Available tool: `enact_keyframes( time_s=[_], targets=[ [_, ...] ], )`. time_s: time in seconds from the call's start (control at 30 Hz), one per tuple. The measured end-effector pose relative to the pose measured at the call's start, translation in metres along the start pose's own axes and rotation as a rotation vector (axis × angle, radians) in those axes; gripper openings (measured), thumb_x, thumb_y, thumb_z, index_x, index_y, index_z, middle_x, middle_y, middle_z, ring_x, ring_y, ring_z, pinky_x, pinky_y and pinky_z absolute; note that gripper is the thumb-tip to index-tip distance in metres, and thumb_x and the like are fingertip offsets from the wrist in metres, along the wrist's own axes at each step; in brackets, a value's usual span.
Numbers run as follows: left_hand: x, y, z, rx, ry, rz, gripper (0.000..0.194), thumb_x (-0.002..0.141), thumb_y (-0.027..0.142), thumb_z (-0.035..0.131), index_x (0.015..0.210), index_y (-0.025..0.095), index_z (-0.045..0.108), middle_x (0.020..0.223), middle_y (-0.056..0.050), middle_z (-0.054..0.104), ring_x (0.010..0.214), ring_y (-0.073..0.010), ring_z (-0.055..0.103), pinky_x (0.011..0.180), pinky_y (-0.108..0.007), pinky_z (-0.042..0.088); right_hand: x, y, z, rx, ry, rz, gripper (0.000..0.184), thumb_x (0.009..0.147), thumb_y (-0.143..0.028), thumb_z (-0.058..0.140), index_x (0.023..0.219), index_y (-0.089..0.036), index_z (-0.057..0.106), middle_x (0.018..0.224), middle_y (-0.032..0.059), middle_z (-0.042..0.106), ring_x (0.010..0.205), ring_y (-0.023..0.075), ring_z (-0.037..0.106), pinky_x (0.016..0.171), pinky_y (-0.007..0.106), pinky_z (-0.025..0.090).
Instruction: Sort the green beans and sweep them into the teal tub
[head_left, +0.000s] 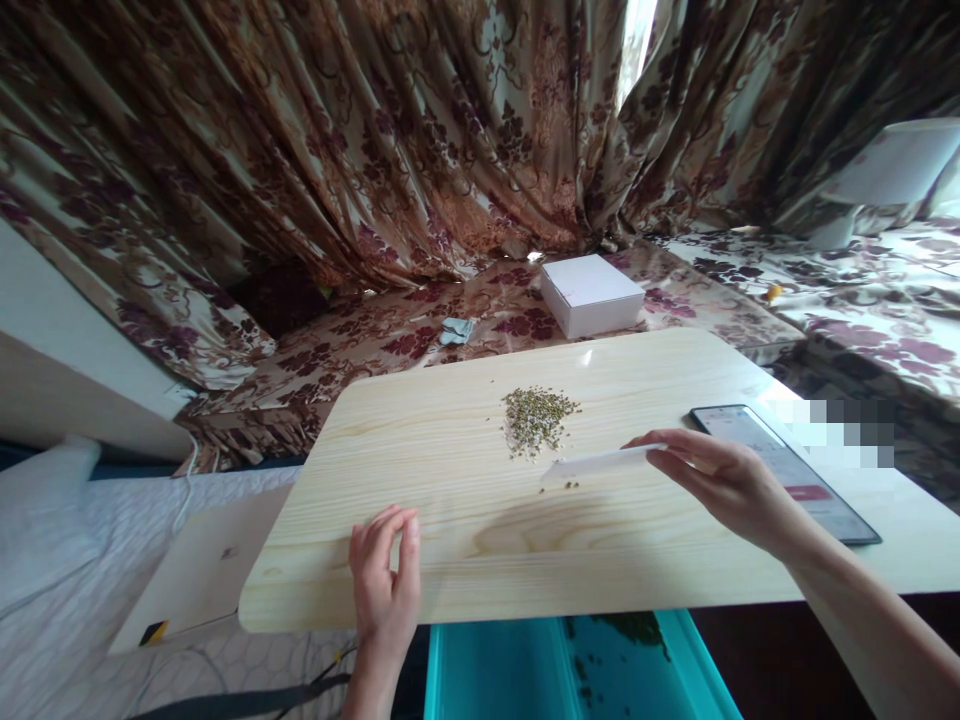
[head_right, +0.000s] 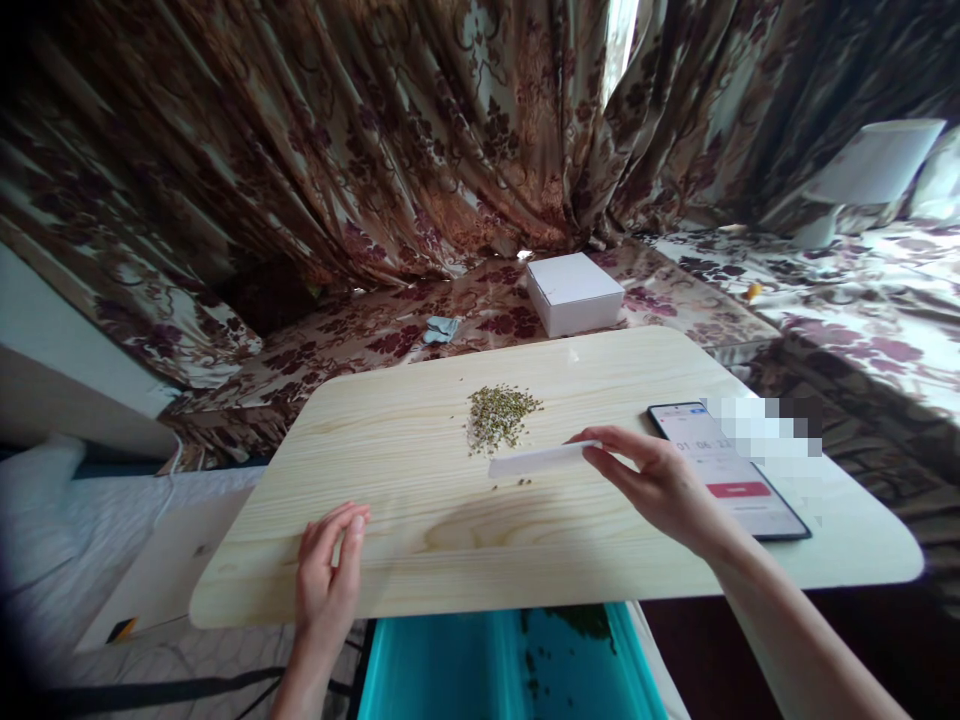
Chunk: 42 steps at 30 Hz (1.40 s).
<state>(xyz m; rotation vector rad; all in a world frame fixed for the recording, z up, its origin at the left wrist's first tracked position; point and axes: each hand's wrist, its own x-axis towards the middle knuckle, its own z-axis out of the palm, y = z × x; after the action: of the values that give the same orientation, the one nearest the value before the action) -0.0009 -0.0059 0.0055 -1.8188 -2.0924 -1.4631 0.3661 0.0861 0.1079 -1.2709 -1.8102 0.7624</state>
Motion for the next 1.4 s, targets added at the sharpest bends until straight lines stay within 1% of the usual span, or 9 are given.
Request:
enact_keyframes(
  time_s=[0.23, 0.4, 0.53, 0.7, 0.9, 1.03, 1.2, 1.3, 1.4],
  targets=[
    [0.000, -0.001, -0.001, 0.001, -0.004, -0.007, 0.028, 0.098, 0.045, 0.049, 0.093, 0.025, 0.068, 0.102, -0.007, 0.074, 0.106, -0.0250, 0.066, 0.109, -0.047, 0.039, 0.034, -0.013, 0.036, 0.161, -0.272, -0.102, 0.032, 0.091, -0.043, 0.058, 0.093, -0.019, 0.078, 0.095, 0.0078, 0.080, 0.093, 0.0229, 0.074, 0.086, 0.033, 0.055],
    [0.000, -0.004, 0.000, 0.002, -0.002, -0.003, 0.030, 0.098, 0.047, 0.049, 0.094, 0.025, 0.069, 0.100, -0.006, 0.074, 0.106, -0.0249, 0.065, 0.104, -0.045, 0.043, 0.051, -0.015, 0.066, 0.229, -0.395, -0.092, 0.027, 0.088, -0.036, 0.057, 0.090, -0.017, 0.077, 0.086, 0.0062, 0.078, 0.079, 0.0191, 0.069, 0.072, 0.029, 0.053],
    [-0.001, -0.005, 0.000, -0.016, 0.001, -0.012, 0.030, 0.098, 0.047, 0.050, 0.095, 0.025, 0.070, 0.102, -0.006, 0.073, 0.107, -0.0250, 0.064, 0.100, -0.044, 0.046, 0.053, -0.011, 0.074, 0.274, -0.458, -0.034, 0.023, 0.085, -0.034, 0.059, 0.090, -0.018, 0.075, 0.078, 0.0026, 0.073, 0.068, 0.0150, 0.062, 0.061, 0.026, 0.048],
    [-0.001, -0.002, 0.000, -0.021, 0.003, 0.002, 0.029, 0.099, 0.047, 0.049, 0.094, 0.025, 0.069, 0.100, -0.006, 0.073, 0.106, -0.0252, 0.064, 0.101, -0.045, 0.045, 0.047, -0.005, 0.063, 0.311, -0.473, 0.030, 0.024, 0.083, -0.038, 0.062, 0.091, -0.018, 0.073, 0.077, 0.0022, 0.072, 0.069, 0.0155, 0.062, 0.063, 0.027, 0.049],
    [0.000, -0.002, 0.000, -0.022, 0.000, -0.006, 0.030, 0.098, 0.046, 0.049, 0.094, 0.025, 0.069, 0.100, -0.006, 0.074, 0.106, -0.0249, 0.064, 0.101, -0.044, 0.045, 0.040, -0.006, 0.043, 0.258, -0.464, 0.072, 0.035, 0.083, -0.050, 0.063, 0.091, -0.018, 0.073, 0.083, 0.0052, 0.075, 0.077, 0.0189, 0.068, 0.071, 0.029, 0.052],
    [0.000, -0.003, 0.000, -0.014, -0.005, -0.018, 0.031, 0.098, 0.047, 0.049, 0.094, 0.024, 0.069, 0.102, -0.007, 0.074, 0.107, -0.0249, 0.064, 0.104, -0.045, 0.043, 0.038, 0.003, 0.031, 0.248, -0.342, 0.107, 0.049, 0.078, -0.064, 0.067, 0.091, -0.017, 0.075, 0.086, 0.0077, 0.077, 0.078, 0.0213, 0.069, 0.070, 0.031, 0.054],
    [0.000, -0.003, -0.001, -0.012, -0.003, 0.006, 0.029, 0.098, 0.045, 0.049, 0.094, 0.024, 0.069, 0.103, -0.007, 0.074, 0.106, -0.0248, 0.064, 0.102, -0.045, 0.044, 0.040, 0.029, 0.015, 0.245, -0.134, 0.172, 0.063, 0.063, -0.076, 0.075, 0.091, -0.019, 0.078, 0.088, 0.0088, 0.078, 0.079, 0.0235, 0.070, 0.073, 0.034, 0.057],
    [0.000, -0.003, 0.000, -0.014, 0.003, 0.023, 0.026, 0.098, 0.043, 0.050, 0.095, 0.025, 0.069, 0.102, -0.006, 0.074, 0.106, -0.0248, 0.064, 0.102, -0.045, 0.044, 0.043, 0.039, 0.009, 0.266, -0.113, 0.217, 0.066, 0.059, -0.077, 0.077, 0.091, -0.019, 0.079, 0.091, 0.0095, 0.079, 0.083, 0.0247, 0.071, 0.079, 0.037, 0.058],
    [0.000, -0.004, 0.000, -0.021, 0.006, 0.027, 0.025, 0.098, 0.042, 0.051, 0.095, 0.026, 0.069, 0.100, -0.005, 0.074, 0.105, -0.0249, 0.064, 0.100, -0.045, 0.045, 0.046, 0.043, 0.008, 0.267, -0.133, 0.238, 0.070, 0.058, -0.078, 0.076, 0.094, -0.018, 0.080, 0.093, 0.0105, 0.079, 0.084, 0.0256, 0.070, 0.079, 0.039, 0.058]
  ],
)
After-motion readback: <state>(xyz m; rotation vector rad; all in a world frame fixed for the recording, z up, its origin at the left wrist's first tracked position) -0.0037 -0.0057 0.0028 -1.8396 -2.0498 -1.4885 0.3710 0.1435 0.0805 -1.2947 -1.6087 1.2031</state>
